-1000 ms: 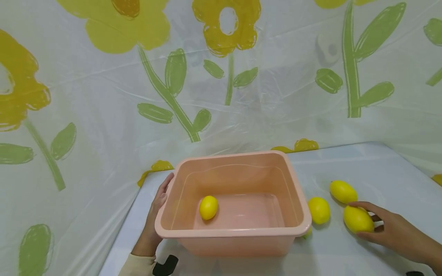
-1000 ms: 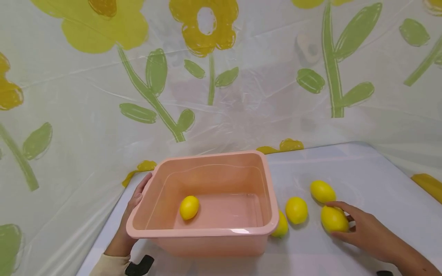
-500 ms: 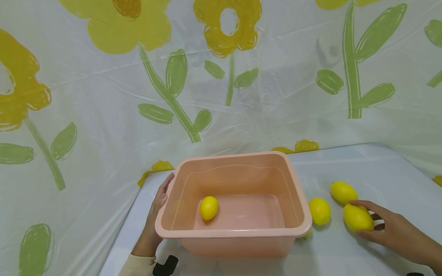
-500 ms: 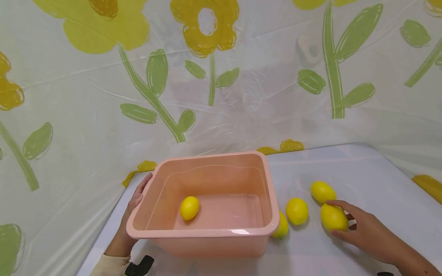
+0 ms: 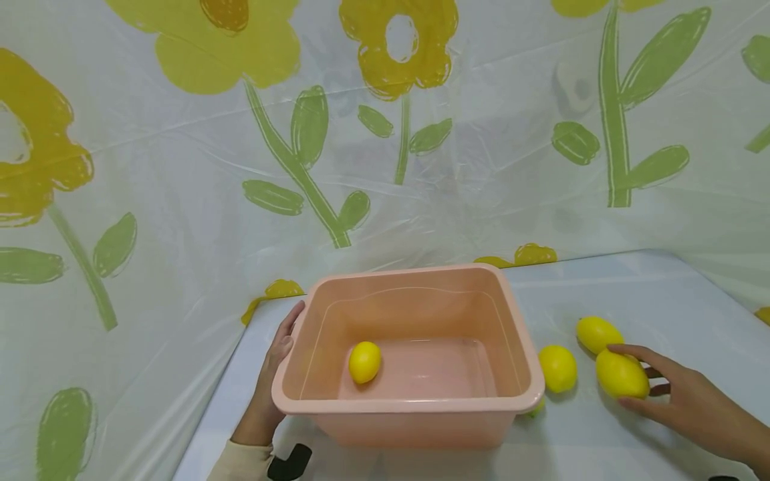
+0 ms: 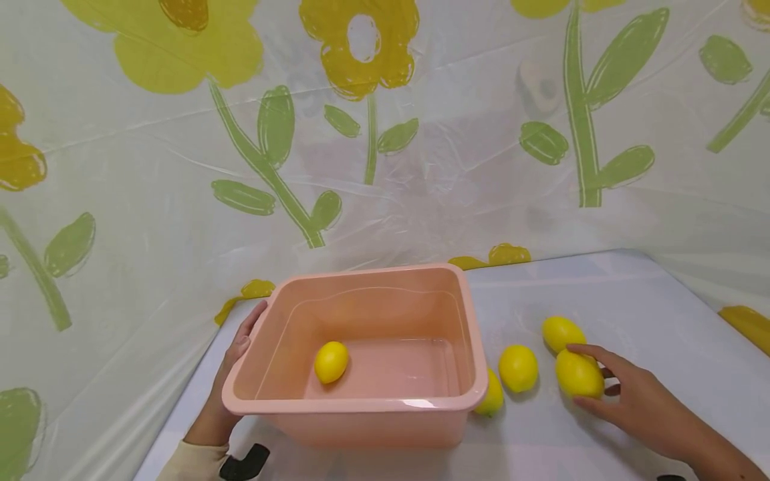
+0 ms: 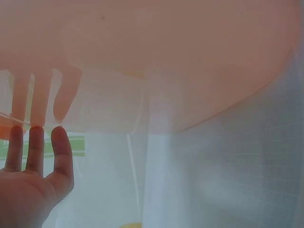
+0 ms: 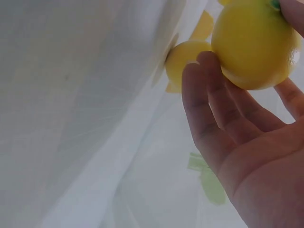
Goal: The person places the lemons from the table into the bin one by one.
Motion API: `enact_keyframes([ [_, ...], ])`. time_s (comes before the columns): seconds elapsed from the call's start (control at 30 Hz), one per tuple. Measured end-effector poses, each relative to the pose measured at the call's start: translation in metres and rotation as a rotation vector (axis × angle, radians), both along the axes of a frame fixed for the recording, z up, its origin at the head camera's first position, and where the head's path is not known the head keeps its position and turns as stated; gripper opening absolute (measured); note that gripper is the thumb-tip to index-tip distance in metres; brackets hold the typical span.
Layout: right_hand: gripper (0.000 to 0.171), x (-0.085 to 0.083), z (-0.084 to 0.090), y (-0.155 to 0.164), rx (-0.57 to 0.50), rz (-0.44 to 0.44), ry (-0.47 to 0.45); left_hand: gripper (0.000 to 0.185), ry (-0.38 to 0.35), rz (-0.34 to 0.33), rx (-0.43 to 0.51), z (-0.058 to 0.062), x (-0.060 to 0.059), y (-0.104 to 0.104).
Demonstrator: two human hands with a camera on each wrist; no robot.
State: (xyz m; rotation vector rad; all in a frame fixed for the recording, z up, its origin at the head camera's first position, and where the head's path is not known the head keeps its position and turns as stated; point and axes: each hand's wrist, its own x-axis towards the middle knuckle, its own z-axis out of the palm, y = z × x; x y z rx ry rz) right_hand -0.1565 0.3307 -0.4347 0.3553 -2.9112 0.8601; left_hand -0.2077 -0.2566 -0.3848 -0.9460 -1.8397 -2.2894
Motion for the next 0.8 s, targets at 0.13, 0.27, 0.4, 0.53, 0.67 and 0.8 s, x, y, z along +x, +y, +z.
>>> enact_keyframes([
  [0.13, 0.077, 0.0, 0.004, -0.004, -0.001, -0.004, 0.015, 0.042, -0.031, 0.022, -0.011, 0.001, 0.002, 0.001],
  [0.27, 0.079, 0.0, 0.011, -0.008, 0.018, -0.012, -0.012, 0.044, -0.055, 0.04, -0.011, 0.002, 0.004, 0.002],
  [0.4, 0.078, 0.0, 0.017, -0.011, 0.02, -0.004, 0.0, 0.045, -0.031, 0.035, -0.016, 0.002, 0.003, 0.002],
  [0.53, 0.078, 0.001, 0.023, -0.016, 0.028, 0.01, 0.035, 0.045, 0.021, 0.013, -0.013, 0.0, 0.001, 0.001],
  [0.67, 0.079, 0.0, 0.03, -0.021, 0.053, 0.024, 0.031, 0.045, 0.002, 0.027, -0.017, 0.0, 0.002, 0.001],
  [0.8, 0.079, -0.002, 0.037, -0.026, 0.087, 0.063, 0.078, 0.044, -0.029, 0.042, -0.023, 0.0, 0.004, 0.001],
])
